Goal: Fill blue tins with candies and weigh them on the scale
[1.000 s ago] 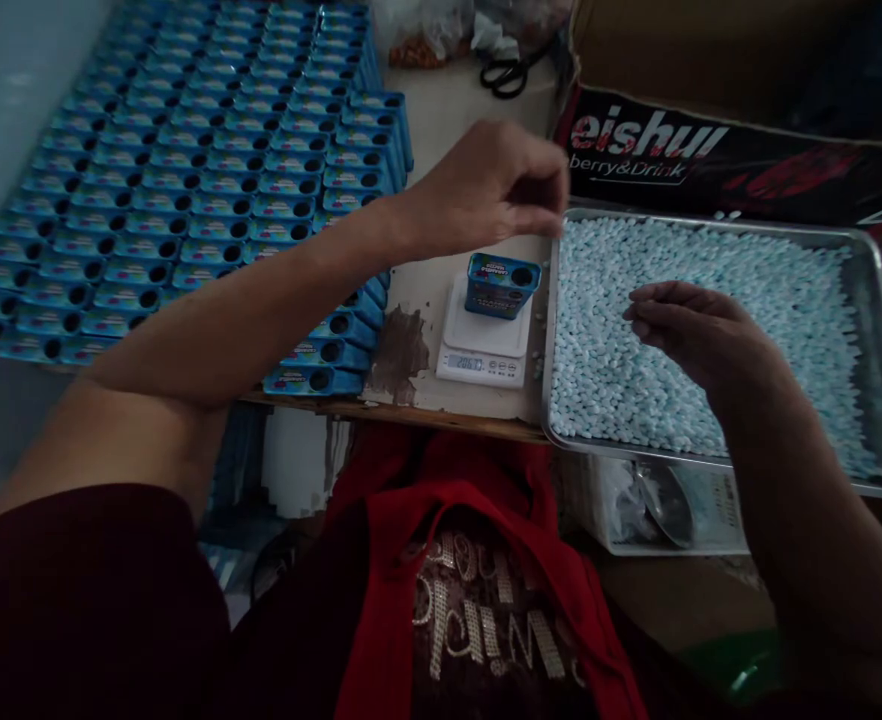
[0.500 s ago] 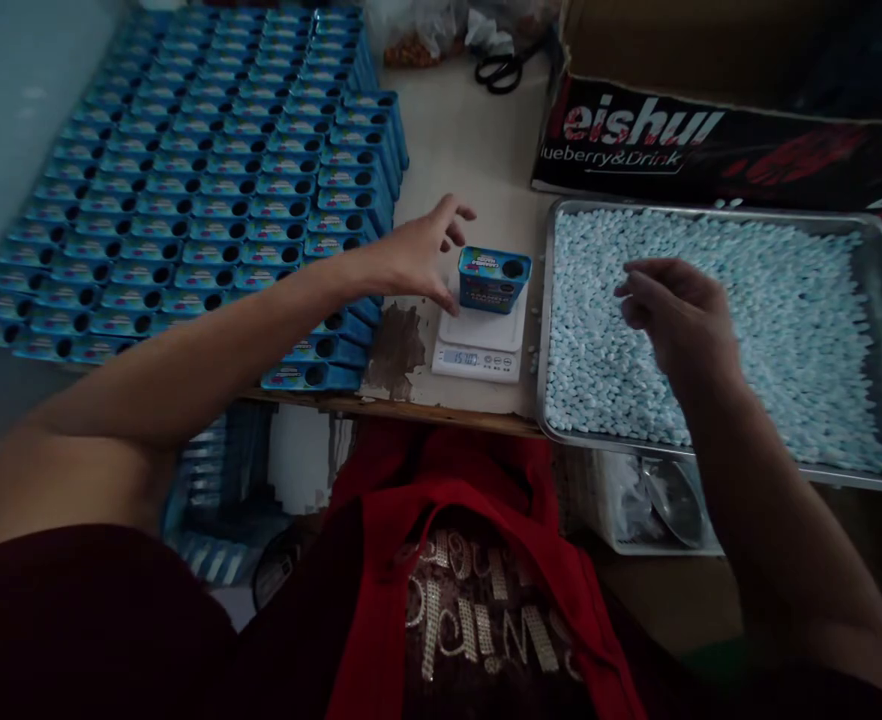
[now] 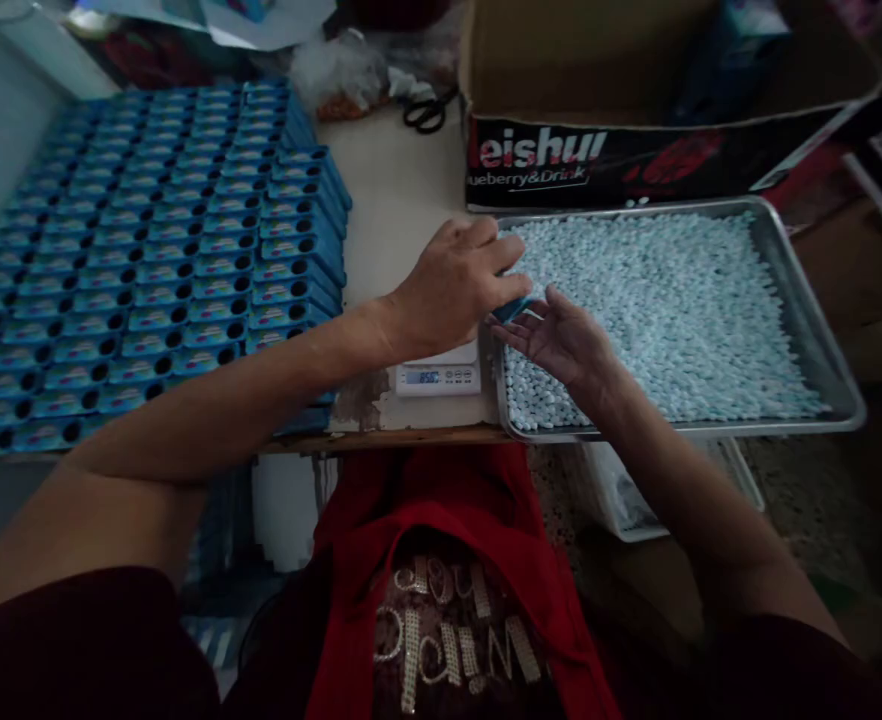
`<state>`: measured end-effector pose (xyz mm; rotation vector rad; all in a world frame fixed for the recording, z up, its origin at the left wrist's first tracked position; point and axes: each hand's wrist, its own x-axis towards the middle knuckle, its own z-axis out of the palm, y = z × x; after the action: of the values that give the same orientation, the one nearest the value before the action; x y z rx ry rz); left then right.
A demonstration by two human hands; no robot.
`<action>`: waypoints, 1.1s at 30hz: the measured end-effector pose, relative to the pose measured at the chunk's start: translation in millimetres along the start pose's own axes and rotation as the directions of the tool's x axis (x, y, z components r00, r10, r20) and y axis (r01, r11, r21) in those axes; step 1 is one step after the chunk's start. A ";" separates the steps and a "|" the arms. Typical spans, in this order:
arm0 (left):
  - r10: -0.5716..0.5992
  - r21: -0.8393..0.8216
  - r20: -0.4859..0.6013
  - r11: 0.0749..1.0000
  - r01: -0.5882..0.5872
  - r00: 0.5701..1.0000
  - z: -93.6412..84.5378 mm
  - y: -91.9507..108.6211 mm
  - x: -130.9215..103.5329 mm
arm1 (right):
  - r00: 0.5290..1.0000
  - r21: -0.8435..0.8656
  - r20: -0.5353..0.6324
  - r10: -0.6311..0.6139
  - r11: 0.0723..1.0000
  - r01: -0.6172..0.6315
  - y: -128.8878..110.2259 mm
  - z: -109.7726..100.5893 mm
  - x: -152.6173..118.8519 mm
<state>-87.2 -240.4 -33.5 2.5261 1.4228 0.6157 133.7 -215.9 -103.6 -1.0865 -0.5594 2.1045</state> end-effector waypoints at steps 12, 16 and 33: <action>-0.331 -0.512 -0.035 0.816 0.268 0.943 21.6 -46.9 -17.0 | 0.996 0.180 -0.056 0.068 0.982 -0.057 -4.4 12.0 -4.9; -0.528 -0.618 0.025 0.660 0.428 0.849 17.8 -57.4 -42.0 | 0.999 0.114 -0.042 0.034 0.993 -0.029 -10.4 13.9 -8.5; -0.535 -0.542 -0.172 0.753 0.374 0.827 -34.2 -72.7 -105.1 | 0.494 -0.848 0.528 -0.690 -0.408 0.337 -46.8 -50.4 -19.3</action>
<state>-206.6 -292.9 -56.1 1.6440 1.6507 1.1464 201.3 -196.0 -91.5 -1.2054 -2.1764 0.1545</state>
